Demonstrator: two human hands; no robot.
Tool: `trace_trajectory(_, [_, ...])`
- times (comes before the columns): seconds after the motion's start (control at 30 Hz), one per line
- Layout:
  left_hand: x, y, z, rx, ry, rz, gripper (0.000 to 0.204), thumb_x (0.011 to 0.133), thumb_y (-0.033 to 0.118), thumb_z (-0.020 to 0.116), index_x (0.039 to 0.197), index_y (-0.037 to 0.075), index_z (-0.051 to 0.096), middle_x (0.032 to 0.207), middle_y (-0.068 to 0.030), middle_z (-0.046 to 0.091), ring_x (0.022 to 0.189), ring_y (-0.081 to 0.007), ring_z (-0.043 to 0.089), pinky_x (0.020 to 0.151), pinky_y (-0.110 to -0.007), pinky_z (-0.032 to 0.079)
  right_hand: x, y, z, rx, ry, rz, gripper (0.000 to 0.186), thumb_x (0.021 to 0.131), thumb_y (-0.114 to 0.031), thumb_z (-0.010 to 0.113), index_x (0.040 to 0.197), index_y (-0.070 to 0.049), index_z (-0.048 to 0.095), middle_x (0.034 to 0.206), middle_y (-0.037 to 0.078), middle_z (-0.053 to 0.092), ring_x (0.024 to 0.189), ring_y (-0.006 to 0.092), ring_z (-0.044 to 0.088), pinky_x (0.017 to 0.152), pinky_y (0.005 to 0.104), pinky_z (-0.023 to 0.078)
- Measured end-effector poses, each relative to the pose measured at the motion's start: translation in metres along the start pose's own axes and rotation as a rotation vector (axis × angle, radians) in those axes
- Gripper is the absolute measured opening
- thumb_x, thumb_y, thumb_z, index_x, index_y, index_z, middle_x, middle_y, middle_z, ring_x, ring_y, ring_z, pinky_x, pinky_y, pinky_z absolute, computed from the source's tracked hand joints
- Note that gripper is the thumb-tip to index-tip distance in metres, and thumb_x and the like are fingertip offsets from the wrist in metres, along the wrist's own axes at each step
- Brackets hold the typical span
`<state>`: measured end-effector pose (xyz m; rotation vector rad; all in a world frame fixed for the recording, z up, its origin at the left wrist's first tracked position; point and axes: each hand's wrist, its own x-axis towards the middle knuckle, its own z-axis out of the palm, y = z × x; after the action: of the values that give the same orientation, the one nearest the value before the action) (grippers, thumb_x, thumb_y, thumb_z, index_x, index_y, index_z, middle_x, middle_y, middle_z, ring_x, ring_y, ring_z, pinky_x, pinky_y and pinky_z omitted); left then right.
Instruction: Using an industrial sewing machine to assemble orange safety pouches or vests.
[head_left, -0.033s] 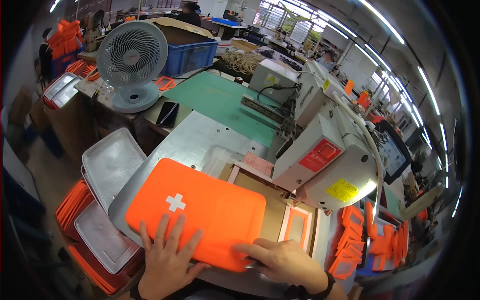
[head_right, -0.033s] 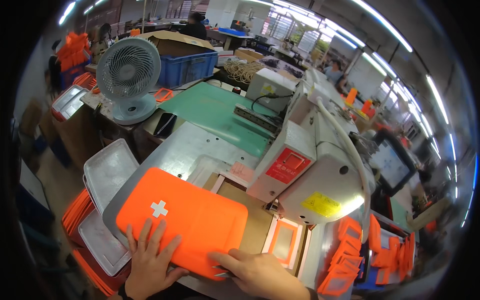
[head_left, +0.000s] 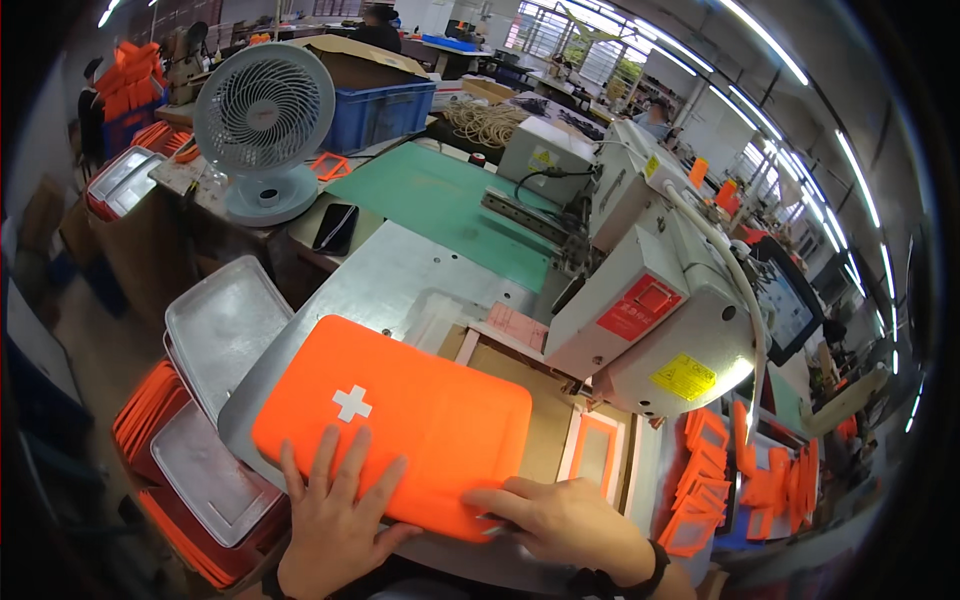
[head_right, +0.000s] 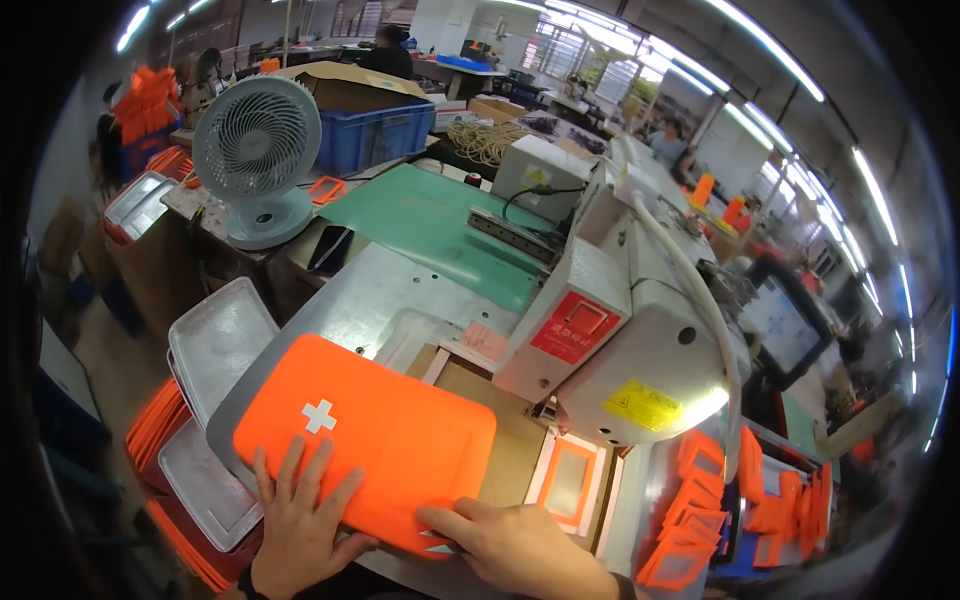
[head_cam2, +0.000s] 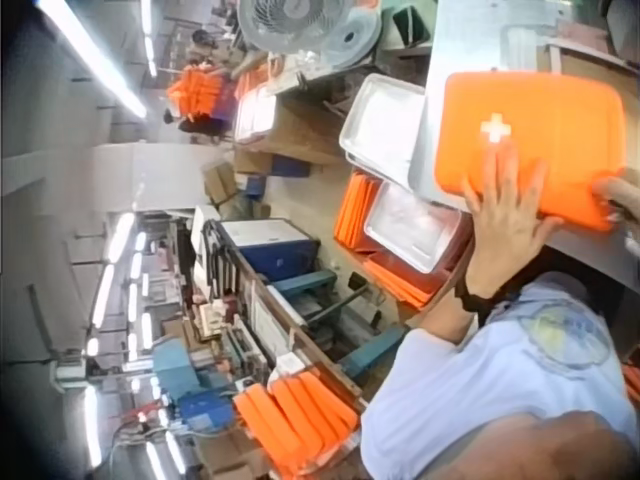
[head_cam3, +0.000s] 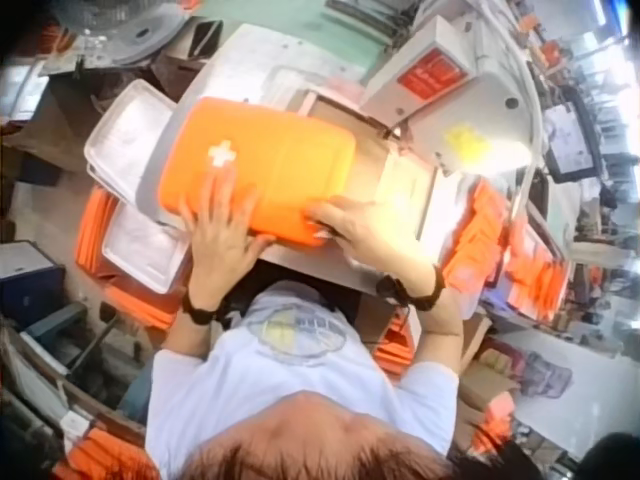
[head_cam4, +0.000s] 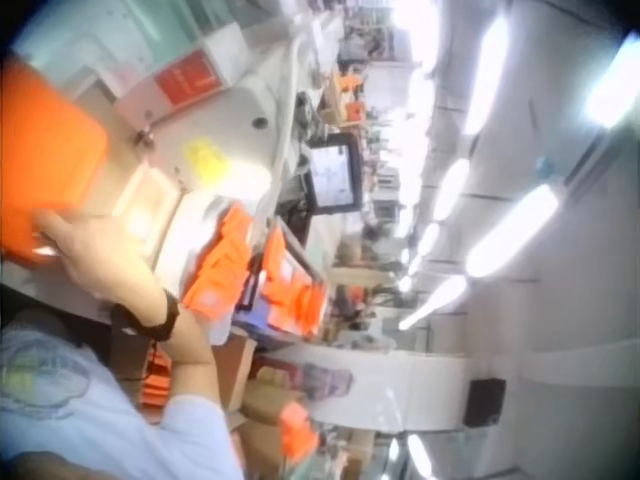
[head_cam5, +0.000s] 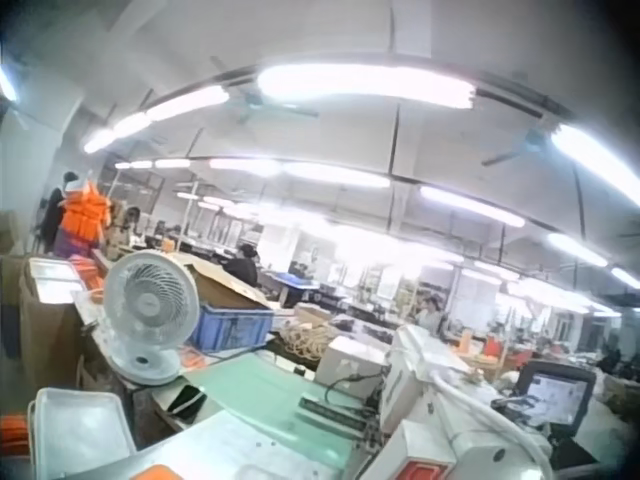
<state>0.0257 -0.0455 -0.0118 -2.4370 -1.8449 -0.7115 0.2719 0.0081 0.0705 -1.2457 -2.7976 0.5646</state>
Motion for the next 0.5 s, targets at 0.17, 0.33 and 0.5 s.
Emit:
trace_trajectory(0.17, [0.000,0.001,-0.001,-0.020,0.004,-0.004,0.067,0.082,0.061,0.063,0.131,0.016,0.060,0.145,-0.0217,0.043,0.137,-0.0450,0.032,0.108,-0.074,0.011,-0.003,-0.003,-0.007,-0.052,-0.024,-0.030,0.041,0.083,-0.016,0.068,0.123,-0.021,0.060,0.089,-0.002,0.069,0.064,0.0218,0.066,0.049,0.0322,0.048])
trace_trajectory(0.33, [-0.001,0.000,0.000,-0.001,-0.007,-0.004,0.071,0.080,0.064,0.064,0.130,0.014,0.059,0.148,-0.0198,0.040,0.139,-0.0453,0.030,0.110,-0.072,0.008,-0.007,0.005,-0.002,-0.021,0.028,-0.055,0.040,0.082,-0.019,0.070,0.122,-0.021,0.061,0.089,-0.003,0.069,0.063,0.0217,0.066,0.049,0.0323,0.048])
trace_trajectory(0.5, [0.000,0.000,0.000,0.004,-0.007,0.004,0.071,0.081,0.065,0.062,0.130,0.015,0.059,0.148,-0.0199,0.040,0.139,-0.0446,0.030,0.110,-0.072,0.008,-0.003,-0.007,-0.001,-0.024,0.047,-0.013,0.044,0.079,-0.015,0.070,0.122,-0.022,0.061,0.084,-0.003,0.069,0.062,0.0212,0.066,0.049,0.0322,0.048])
